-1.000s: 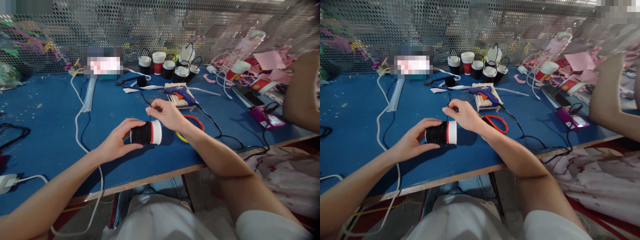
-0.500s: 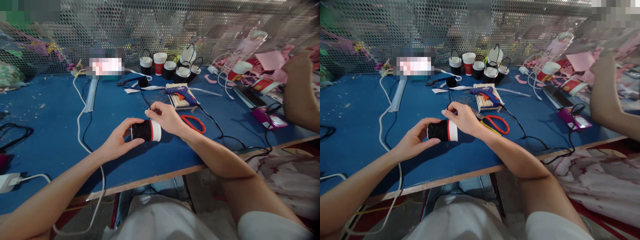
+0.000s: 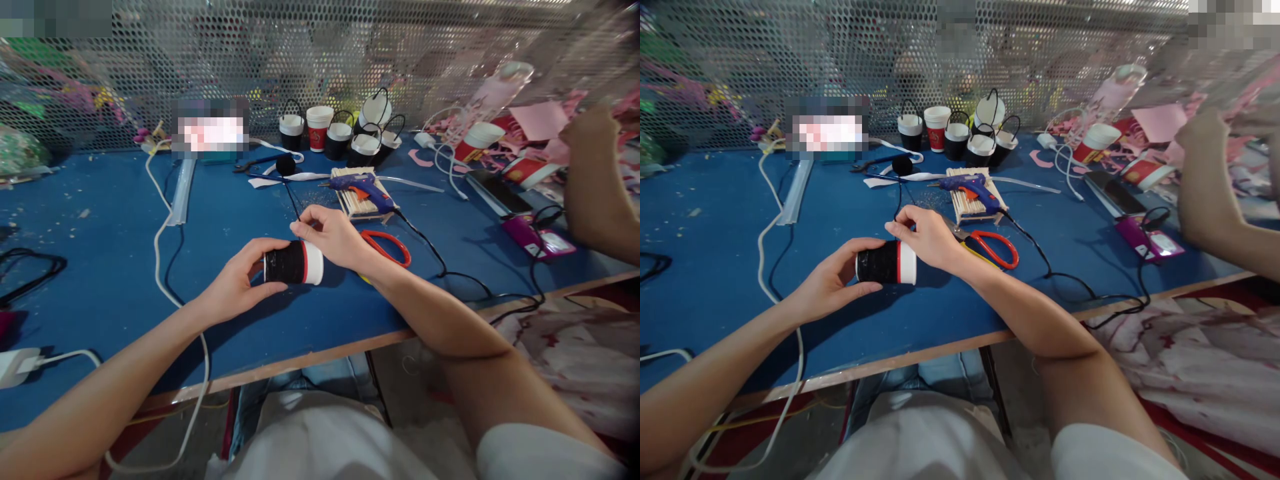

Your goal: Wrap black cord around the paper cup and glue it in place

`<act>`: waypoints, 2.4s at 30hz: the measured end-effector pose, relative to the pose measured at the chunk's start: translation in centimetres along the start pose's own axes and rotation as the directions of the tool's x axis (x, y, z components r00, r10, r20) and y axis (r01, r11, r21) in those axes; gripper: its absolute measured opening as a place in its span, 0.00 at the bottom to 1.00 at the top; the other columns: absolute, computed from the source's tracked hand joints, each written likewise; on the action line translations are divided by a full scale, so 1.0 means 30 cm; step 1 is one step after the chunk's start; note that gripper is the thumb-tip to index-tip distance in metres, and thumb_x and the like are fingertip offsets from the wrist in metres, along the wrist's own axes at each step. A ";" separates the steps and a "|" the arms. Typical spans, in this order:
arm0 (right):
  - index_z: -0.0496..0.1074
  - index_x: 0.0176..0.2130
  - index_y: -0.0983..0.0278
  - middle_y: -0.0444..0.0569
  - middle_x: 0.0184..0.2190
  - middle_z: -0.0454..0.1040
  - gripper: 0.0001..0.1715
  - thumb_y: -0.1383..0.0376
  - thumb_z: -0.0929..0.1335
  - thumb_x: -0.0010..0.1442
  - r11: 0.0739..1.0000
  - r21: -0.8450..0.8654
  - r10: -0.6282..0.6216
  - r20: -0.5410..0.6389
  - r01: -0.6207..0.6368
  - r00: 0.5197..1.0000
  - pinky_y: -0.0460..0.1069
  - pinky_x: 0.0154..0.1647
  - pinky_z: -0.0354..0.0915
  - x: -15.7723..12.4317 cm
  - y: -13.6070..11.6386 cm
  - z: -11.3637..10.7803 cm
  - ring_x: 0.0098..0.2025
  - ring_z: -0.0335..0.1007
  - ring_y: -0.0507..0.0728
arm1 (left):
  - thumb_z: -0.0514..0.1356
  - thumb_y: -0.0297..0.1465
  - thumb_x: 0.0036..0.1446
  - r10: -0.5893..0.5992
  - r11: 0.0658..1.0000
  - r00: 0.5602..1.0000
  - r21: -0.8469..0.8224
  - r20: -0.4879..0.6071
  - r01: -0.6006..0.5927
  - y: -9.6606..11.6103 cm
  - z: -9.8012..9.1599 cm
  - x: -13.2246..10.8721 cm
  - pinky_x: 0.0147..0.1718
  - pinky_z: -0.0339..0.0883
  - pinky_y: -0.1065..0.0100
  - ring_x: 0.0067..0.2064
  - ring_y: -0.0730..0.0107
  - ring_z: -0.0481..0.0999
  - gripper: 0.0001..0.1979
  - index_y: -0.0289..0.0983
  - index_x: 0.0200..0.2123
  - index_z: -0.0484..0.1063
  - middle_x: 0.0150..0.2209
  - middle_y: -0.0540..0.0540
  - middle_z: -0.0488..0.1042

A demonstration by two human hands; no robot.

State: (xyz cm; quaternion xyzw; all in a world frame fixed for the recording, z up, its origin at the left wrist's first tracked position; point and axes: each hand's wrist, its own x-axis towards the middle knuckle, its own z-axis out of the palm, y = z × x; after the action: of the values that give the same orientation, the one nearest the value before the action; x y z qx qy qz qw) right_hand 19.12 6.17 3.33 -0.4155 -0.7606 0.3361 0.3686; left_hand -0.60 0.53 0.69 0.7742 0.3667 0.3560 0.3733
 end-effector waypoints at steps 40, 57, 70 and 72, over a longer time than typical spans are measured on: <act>0.65 0.27 0.65 0.43 0.24 0.68 0.14 0.57 0.65 0.56 0.999 0.035 -0.041 0.039 0.040 0.998 0.47 0.29 0.58 0.002 -0.002 -0.010 0.27 0.61 0.49 | 0.63 0.31 0.51 0.081 0.993 0.994 0.083 0.073 -0.087 0.009 -0.007 0.002 0.55 0.59 0.58 0.55 0.61 0.64 0.27 0.41 0.54 0.59 0.52 0.42 0.63; 0.69 0.28 0.66 0.45 0.23 0.69 0.19 0.53 0.63 0.57 0.986 -0.164 -0.037 0.040 0.043 0.999 0.47 0.29 0.56 0.028 -0.012 -0.076 0.26 0.62 0.50 | 0.61 0.34 0.52 0.038 0.955 0.986 0.284 0.163 -0.084 0.041 -0.002 0.002 0.55 0.61 0.56 0.56 0.57 0.64 0.28 0.41 0.56 0.58 0.54 0.41 0.63; 0.65 0.20 0.65 0.48 0.18 0.63 0.05 0.69 0.68 0.43 0.612 -0.723 0.248 -0.207 -0.319 0.946 0.53 0.31 0.59 0.106 0.234 -0.355 0.29 0.65 0.58 | 0.60 0.28 0.49 -0.050 0.979 0.997 0.194 -0.059 0.060 -0.009 -0.015 0.016 0.46 0.69 0.59 0.52 0.60 0.66 0.28 0.41 0.55 0.58 0.53 0.42 0.61; 0.67 0.24 0.66 0.51 0.23 0.67 0.03 0.69 0.67 0.44 0.627 -0.712 0.201 -0.244 -0.316 0.949 0.53 0.32 0.61 0.097 0.255 -0.336 0.31 0.66 0.59 | 0.60 0.29 0.50 -0.044 0.976 0.997 0.209 -0.067 0.057 -0.008 -0.015 0.016 0.47 0.68 0.58 0.53 0.60 0.66 0.28 0.40 0.55 0.58 0.53 0.42 0.61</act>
State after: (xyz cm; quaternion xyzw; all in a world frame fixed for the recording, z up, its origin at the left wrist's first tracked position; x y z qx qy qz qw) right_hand 29.41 14.08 2.98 -0.6568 -0.7351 0.0159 0.1675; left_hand -0.83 1.18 0.82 0.7886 0.4333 0.3292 0.2864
